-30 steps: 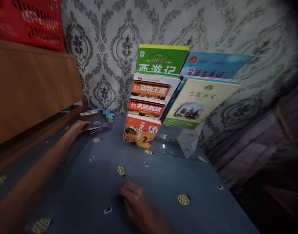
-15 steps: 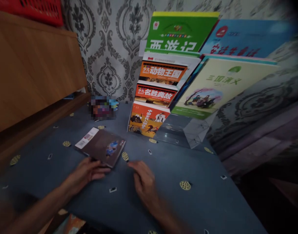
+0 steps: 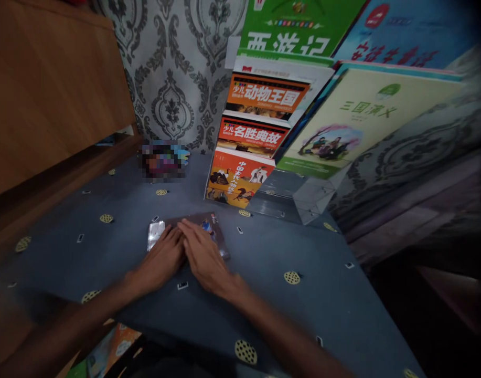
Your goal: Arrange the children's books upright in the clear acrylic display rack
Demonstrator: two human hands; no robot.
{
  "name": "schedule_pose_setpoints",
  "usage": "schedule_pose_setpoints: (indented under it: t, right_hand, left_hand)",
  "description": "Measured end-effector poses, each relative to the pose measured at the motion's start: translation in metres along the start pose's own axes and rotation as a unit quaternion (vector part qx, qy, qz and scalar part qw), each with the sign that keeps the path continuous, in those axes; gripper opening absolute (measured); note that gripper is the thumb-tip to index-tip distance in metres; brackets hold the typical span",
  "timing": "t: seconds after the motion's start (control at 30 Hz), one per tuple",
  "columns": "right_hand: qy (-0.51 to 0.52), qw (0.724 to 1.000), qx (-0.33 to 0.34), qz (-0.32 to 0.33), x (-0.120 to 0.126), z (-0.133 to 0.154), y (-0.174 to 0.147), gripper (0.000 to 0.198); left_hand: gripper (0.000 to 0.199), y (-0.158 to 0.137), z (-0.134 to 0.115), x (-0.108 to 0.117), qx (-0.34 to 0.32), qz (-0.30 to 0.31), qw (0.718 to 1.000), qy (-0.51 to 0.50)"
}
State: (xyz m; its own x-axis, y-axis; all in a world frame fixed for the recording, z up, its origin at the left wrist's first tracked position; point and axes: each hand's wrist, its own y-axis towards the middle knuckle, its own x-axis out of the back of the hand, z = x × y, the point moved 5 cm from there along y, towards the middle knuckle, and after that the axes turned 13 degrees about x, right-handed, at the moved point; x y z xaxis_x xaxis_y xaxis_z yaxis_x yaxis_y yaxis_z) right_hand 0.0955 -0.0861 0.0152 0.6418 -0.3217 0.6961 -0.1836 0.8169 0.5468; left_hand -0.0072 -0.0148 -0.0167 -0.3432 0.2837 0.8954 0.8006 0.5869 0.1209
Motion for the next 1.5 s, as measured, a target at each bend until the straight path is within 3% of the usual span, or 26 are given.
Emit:
schedule_pose_setpoints:
  t: [0.07, 0.2, 0.33, 0.53, 0.8, 0.93, 1.17, 1.27, 1.4, 1.5]
  right_hand:
    - [0.002, 0.998, -0.022, 0.054, -0.014, -0.005, 0.011, 0.049]
    - [-0.019, 0.992, -0.047, 0.116, -0.026, -0.022, 0.018, 0.059]
    - [-0.087, 0.986, -0.068, 0.124, -0.016, -0.043, 0.013, 0.059]
    - [-0.148, 0.968, -0.164, 0.120, 0.011, -0.072, -0.012, 0.059]
    - [-0.179, 0.962, -0.165, 0.124, 0.019, -0.052, -0.051, 0.056]
    - [-0.170, 0.970, -0.151, 0.086, 0.023, -0.044, -0.058, 0.051]
    - [-0.079, 0.984, -0.150, -0.054, 0.038, -0.048, -0.064, 0.041]
    - [-0.038, 0.984, -0.151, -0.082, 0.041, -0.049, -0.065, 0.043]
    - [0.067, 0.976, -0.147, -0.144, 0.046, -0.050, -0.063, 0.042]
    - [0.159, 0.954, -0.154, -0.201, 0.051, -0.053, -0.062, 0.051]
  left_hand:
    - [0.049, -0.001, 0.009, -0.007, -0.008, -0.006, 0.999, 0.044]
    - [0.056, -0.005, 0.025, -0.004, 0.038, -0.029, 0.996, 0.070]
    - [0.064, -0.006, 0.028, 0.001, 0.085, -0.044, 0.992, 0.085]
    - [0.065, -0.006, 0.024, 0.002, 0.086, -0.056, 0.988, 0.119]
    - [0.078, -0.015, 0.007, 0.012, 0.024, -0.081, 0.979, 0.185]
    - [0.087, -0.019, -0.003, 0.012, -0.014, -0.049, 0.976, 0.214]
    - [0.046, -0.023, -0.020, 0.004, -0.075, 0.012, 0.950, 0.304]
    - [0.047, -0.023, -0.029, 0.010, -0.089, 0.034, 0.942, 0.322]
    - [0.047, -0.014, -0.037, 0.041, -0.054, 0.067, 0.963, 0.255]
    - [0.033, -0.004, -0.043, 0.081, 0.013, 0.044, 0.994, 0.098]
